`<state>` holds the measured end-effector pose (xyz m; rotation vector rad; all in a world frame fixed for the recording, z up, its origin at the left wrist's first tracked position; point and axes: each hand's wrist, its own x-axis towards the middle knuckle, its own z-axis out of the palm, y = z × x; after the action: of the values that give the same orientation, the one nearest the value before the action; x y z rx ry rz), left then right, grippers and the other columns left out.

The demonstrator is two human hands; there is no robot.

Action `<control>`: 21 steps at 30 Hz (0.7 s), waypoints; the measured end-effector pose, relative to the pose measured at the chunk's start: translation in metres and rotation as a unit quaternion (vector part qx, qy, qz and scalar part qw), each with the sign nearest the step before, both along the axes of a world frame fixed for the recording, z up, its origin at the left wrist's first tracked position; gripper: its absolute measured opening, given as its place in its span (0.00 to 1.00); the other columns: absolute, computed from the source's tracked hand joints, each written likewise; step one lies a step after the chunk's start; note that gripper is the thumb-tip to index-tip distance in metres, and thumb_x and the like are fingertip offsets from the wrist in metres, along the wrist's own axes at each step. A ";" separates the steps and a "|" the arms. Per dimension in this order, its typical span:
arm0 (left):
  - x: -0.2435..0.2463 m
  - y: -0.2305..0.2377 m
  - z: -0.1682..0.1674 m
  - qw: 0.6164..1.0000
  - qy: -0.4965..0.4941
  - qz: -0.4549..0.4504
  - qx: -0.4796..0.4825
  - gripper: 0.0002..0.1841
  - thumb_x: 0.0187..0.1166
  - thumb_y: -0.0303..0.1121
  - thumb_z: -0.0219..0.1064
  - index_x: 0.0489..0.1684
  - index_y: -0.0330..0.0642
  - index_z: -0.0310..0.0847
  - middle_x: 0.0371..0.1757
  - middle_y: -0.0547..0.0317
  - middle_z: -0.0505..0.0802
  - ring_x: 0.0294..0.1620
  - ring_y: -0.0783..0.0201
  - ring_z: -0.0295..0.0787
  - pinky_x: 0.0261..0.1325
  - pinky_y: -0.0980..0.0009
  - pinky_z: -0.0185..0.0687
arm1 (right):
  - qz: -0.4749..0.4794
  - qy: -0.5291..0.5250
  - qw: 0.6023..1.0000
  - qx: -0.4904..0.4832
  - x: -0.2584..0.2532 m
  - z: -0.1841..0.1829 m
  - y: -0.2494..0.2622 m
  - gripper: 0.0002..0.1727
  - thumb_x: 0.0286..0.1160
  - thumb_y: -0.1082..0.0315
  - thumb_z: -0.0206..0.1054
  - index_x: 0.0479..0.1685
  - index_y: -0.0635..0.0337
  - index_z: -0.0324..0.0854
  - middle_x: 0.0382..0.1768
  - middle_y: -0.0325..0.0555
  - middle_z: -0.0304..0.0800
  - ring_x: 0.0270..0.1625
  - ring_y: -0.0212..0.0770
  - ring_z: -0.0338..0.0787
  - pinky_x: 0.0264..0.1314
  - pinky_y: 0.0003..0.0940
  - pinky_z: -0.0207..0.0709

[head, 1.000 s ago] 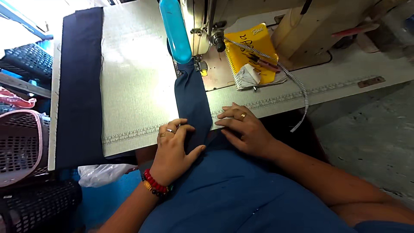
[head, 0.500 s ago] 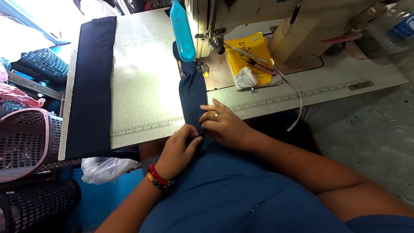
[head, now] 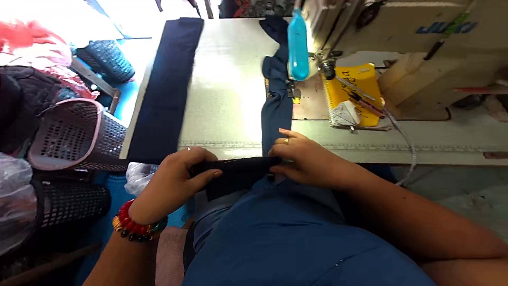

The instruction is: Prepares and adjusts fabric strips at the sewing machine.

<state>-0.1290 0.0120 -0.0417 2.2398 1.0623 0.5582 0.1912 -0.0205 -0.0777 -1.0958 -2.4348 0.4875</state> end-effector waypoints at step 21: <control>-0.011 -0.039 0.010 0.925 -0.365 0.105 0.002 0.18 0.70 0.33 0.80 0.57 0.50 0.85 0.40 0.72 0.91 0.35 0.77 0.87 0.39 0.82 0.86 | 0.082 0.207 0.969 0.108 -0.120 0.066 0.024 0.07 0.77 0.69 0.69 0.44 0.60 0.91 0.38 0.39 0.90 0.42 0.30 0.88 0.46 0.29 0.80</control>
<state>-0.1399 -0.0267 -0.0320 1.6758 0.8844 1.3529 0.0708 0.0037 -0.0120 -0.6296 -2.1522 0.4377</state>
